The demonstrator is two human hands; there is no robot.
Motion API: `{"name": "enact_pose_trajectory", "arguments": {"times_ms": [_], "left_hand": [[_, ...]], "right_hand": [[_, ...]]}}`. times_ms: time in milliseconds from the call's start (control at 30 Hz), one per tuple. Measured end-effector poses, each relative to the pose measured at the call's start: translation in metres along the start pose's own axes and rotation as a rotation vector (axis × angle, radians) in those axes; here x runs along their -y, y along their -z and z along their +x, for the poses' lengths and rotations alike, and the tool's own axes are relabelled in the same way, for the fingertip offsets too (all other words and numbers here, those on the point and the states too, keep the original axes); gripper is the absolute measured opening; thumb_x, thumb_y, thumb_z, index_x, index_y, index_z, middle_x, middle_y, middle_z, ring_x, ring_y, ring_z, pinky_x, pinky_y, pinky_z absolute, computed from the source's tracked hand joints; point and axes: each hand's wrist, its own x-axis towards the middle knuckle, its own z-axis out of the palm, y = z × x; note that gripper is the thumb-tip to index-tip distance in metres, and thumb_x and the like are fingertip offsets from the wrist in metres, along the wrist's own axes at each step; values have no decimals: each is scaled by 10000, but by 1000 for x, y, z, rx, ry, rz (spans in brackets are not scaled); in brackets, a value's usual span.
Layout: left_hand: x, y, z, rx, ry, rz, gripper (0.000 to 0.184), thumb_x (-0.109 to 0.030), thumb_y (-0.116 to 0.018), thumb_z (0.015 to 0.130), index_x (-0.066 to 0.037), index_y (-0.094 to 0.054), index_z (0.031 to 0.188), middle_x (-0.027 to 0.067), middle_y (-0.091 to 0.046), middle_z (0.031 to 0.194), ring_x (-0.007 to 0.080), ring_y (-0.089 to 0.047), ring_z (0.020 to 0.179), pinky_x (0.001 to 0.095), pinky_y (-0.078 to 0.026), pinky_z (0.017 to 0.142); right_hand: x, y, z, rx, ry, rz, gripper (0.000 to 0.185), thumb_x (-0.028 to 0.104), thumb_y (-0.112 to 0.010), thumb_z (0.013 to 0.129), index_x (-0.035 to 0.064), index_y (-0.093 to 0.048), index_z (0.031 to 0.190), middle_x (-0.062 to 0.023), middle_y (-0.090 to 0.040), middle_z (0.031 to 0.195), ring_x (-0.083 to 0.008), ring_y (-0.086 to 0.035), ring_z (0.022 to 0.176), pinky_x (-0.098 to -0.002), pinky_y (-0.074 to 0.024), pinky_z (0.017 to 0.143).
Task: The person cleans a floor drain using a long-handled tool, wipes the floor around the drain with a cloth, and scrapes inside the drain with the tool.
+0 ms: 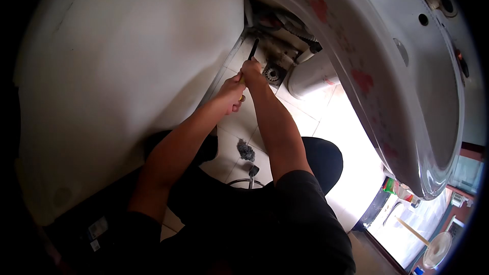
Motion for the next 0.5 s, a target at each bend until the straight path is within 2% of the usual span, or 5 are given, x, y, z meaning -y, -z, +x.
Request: {"name": "enact_pose_trajectory", "arguments": {"times_ms": [100, 167, 300, 367, 500], "left_hand": [[7, -3, -6, 8, 33, 36, 297, -355, -297, 1003, -289, -429, 1260, 1, -376, 575, 102, -297, 432, 274, -247, 385], [15, -5, 0, 3, -8, 64, 266, -416, -296, 1006, -251, -455, 1141, 0, -367, 562, 100, -290, 428, 277, -240, 383], [4, 4, 13, 45, -47, 31, 290, -434, -309, 1003, -278, -449, 1203, 1, -371, 569, 100, -289, 427, 274, -236, 383], [-1, 3, -7, 39, 46, 21, 461, -258, -395, 965, -368, -349, 1410, 15, -404, 644, 72, -275, 443, 237, -205, 385], [0, 0, 7, -31, -18, 29, 491, -206, -374, 948, -364, -353, 1413, 21, -410, 625, 81, -276, 435, 252, -219, 381]], "right_hand": [[-7, 3, -9, -32, -55, 53, 431, 62, -372, 902, 50, -413, 1331, -156, -598, 712, -253, -595, 579, -404, -480, 510], [-5, 4, -14, -81, -13, -49, 425, 85, -364, 914, 49, -412, 1334, -162, -601, 714, -267, -598, 584, -411, -490, 525], [1, -1, 3, -35, -62, 24, 440, 95, -370, 917, 54, -400, 1354, -159, -609, 725, -280, -608, 612, -430, -491, 526], [-20, -2, 26, -62, 34, -52, 606, 10, -322, 873, 115, -298, 1469, -117, -541, 646, -225, -536, 488, -385, -433, 441], [0, 1, 6, 1, -51, 170, 557, -6, -340, 862, 63, -332, 1415, -133, -529, 620, -242, -523, 450, -405, -419, 405]]}}
